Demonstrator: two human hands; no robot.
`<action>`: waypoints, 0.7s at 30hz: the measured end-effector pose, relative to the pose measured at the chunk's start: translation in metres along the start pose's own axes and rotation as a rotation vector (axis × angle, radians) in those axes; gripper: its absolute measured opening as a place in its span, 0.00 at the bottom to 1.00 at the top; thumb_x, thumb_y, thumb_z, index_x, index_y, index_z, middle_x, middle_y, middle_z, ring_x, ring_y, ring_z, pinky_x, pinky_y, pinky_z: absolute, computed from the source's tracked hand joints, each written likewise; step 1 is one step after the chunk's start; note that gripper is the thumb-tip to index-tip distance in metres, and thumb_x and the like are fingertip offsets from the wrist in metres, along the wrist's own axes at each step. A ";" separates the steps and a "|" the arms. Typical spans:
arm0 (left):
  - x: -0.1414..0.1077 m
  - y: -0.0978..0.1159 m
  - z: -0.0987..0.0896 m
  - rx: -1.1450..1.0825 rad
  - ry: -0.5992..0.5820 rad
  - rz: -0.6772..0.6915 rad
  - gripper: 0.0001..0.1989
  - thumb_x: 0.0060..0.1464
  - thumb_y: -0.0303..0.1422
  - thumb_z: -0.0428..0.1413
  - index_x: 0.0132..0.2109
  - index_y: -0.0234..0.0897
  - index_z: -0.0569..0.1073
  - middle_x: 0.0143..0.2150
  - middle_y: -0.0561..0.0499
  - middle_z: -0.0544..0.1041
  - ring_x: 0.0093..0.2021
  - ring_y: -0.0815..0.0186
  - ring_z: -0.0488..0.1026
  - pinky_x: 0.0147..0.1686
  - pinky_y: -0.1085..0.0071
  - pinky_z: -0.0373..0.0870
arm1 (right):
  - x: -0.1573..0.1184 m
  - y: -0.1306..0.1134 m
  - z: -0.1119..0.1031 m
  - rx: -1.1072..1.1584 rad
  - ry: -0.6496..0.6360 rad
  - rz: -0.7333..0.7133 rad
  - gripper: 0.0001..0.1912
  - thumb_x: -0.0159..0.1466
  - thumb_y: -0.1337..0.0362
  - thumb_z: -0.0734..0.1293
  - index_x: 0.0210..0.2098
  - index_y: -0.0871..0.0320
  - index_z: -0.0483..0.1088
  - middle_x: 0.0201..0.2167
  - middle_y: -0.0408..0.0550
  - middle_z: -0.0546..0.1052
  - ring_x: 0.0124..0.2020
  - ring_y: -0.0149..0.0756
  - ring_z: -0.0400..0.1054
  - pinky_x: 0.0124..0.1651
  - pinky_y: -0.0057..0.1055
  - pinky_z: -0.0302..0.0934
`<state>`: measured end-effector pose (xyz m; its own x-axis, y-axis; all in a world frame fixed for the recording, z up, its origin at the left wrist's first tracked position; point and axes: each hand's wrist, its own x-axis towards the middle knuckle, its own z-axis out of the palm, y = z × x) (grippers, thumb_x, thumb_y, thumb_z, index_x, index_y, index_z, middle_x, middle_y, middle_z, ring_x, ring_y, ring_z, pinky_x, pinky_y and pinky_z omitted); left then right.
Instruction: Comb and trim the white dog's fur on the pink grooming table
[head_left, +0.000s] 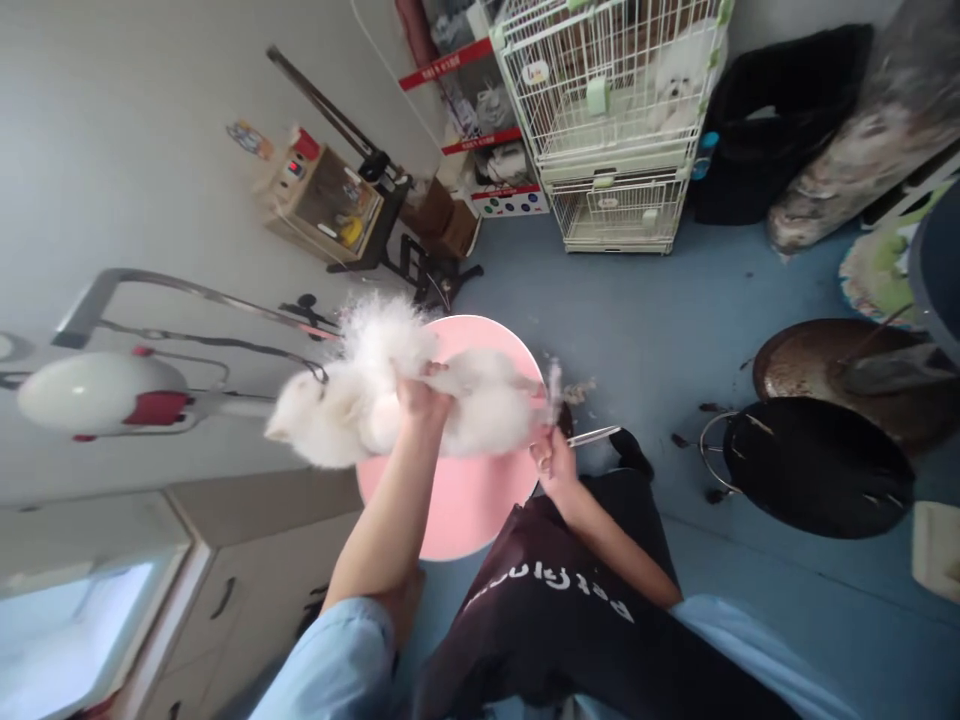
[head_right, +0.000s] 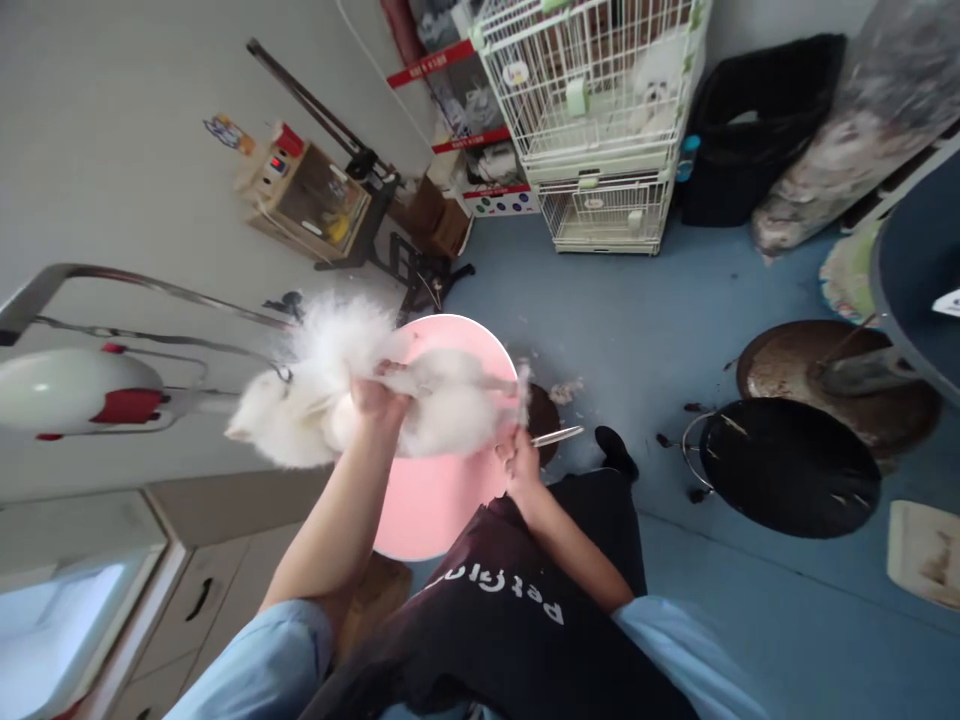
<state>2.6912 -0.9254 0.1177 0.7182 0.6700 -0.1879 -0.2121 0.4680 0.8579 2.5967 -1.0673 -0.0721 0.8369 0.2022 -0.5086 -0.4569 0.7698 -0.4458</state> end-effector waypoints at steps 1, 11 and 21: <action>0.000 0.000 -0.001 0.002 -0.012 0.003 0.28 0.70 0.48 0.44 0.23 0.38 0.58 0.17 0.56 0.56 0.18 0.70 0.59 0.26 0.73 0.65 | 0.003 0.001 -0.001 0.005 0.051 -0.032 0.26 0.60 0.38 0.66 0.26 0.52 0.55 0.10 0.30 0.50 0.12 0.25 0.43 0.16 0.27 0.41; -0.016 0.015 0.001 -0.046 -0.012 -0.030 0.27 0.73 0.41 0.38 0.23 0.38 0.54 0.16 0.56 0.56 0.18 0.71 0.59 0.25 0.75 0.63 | -0.019 0.024 0.015 0.003 -0.160 0.101 0.26 0.54 0.43 0.72 0.22 0.53 0.56 0.10 0.32 0.54 0.13 0.24 0.47 0.19 0.27 0.44; -0.008 0.013 -0.020 -0.052 -0.060 0.029 0.27 0.71 0.40 0.46 0.22 0.37 0.56 0.15 0.56 0.57 0.17 0.70 0.59 0.24 0.73 0.65 | -0.014 0.013 -0.003 0.163 -0.278 0.173 0.23 0.56 0.44 0.74 0.27 0.53 0.63 0.09 0.30 0.52 0.14 0.26 0.46 0.28 0.30 0.61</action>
<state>2.6695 -0.9138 0.1210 0.7495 0.6485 -0.1327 -0.2663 0.4789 0.8365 2.5783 -1.0620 -0.0727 0.8114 0.4780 -0.3365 -0.5640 0.7914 -0.2359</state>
